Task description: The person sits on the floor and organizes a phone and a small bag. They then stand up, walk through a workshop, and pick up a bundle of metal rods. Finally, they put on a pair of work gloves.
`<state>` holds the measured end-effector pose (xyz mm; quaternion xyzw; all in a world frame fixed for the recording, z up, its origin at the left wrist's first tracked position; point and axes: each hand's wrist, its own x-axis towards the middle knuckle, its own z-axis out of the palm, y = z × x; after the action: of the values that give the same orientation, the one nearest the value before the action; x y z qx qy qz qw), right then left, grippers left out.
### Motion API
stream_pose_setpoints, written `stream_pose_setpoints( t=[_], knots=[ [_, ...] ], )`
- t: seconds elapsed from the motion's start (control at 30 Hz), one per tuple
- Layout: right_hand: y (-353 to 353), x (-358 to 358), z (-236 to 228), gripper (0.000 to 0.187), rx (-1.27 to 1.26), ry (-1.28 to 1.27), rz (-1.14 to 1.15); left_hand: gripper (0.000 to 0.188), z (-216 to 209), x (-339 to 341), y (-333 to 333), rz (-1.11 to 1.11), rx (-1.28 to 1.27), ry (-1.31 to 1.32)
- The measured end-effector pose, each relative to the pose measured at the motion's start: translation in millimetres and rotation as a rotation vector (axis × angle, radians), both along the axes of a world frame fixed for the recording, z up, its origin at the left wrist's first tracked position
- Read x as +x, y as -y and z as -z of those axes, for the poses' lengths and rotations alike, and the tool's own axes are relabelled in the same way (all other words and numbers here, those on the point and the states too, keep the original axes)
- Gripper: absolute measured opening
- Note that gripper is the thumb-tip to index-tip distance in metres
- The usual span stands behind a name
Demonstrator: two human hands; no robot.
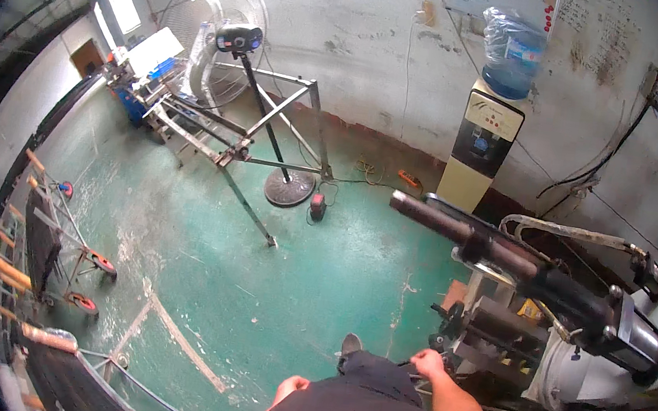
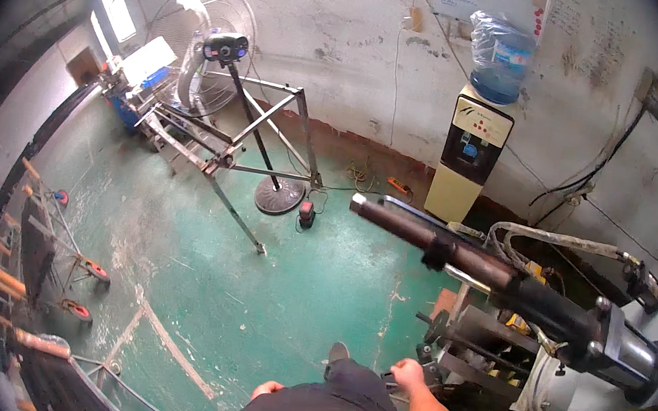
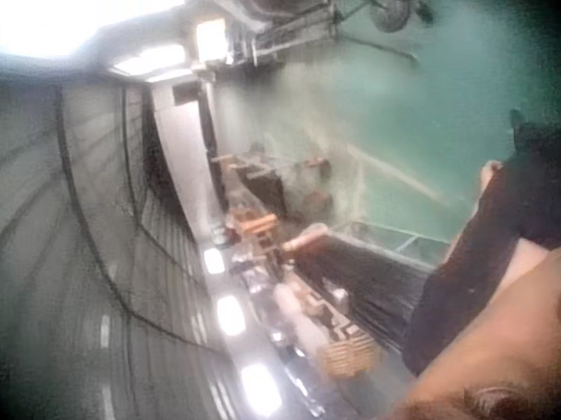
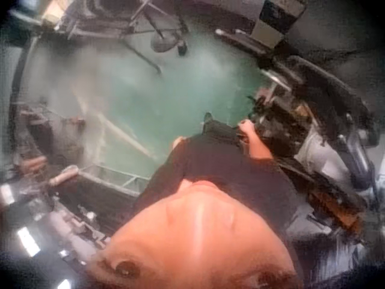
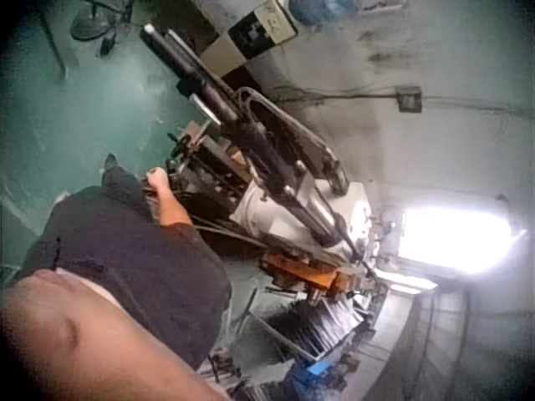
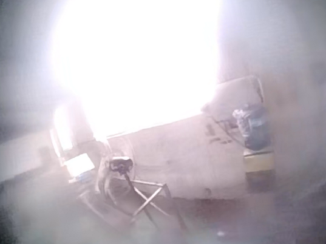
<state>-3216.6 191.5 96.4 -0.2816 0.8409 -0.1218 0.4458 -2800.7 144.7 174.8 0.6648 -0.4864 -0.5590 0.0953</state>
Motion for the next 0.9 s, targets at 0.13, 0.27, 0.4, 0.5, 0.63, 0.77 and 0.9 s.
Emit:
stream_pose_setpoints(
  t=[0.13,0.27,0.4,0.5,0.63,0.77,0.9],
  knots=[
    [81,0,3,0.036,-0.188,0.027,0.001,0.03,-48,-23,142,0.275,-0.336,0.137],
    [169,8,-91,0.034,-0.198,0.004,-0.066,0.024,-83,-63,251,0.068,-0.382,0.042],
    [233,1,-111,0.033,-0.31,-0.038,0.038,0.026,-85,-109,343,0.273,-0.364,-0.029],
    [270,-4,-103,0.031,-0.432,-0.064,0.202,0.025,-69,-137,416,0.587,-0.477,-0.065],
    [310,2,-104,0.023,-0.477,-0.174,0.455,0.026,-95,-173,527,0.776,-0.597,-0.047],
    [351,-3,-99,0.016,-0.608,-0.095,0.695,0.024,-124,-210,629,0.748,-0.61,-0.105],
    [404,-34,-96,0.012,-0.755,-0.093,0.812,0.023,-120,-250,687,0.705,-0.62,-0.141]
  ],
)
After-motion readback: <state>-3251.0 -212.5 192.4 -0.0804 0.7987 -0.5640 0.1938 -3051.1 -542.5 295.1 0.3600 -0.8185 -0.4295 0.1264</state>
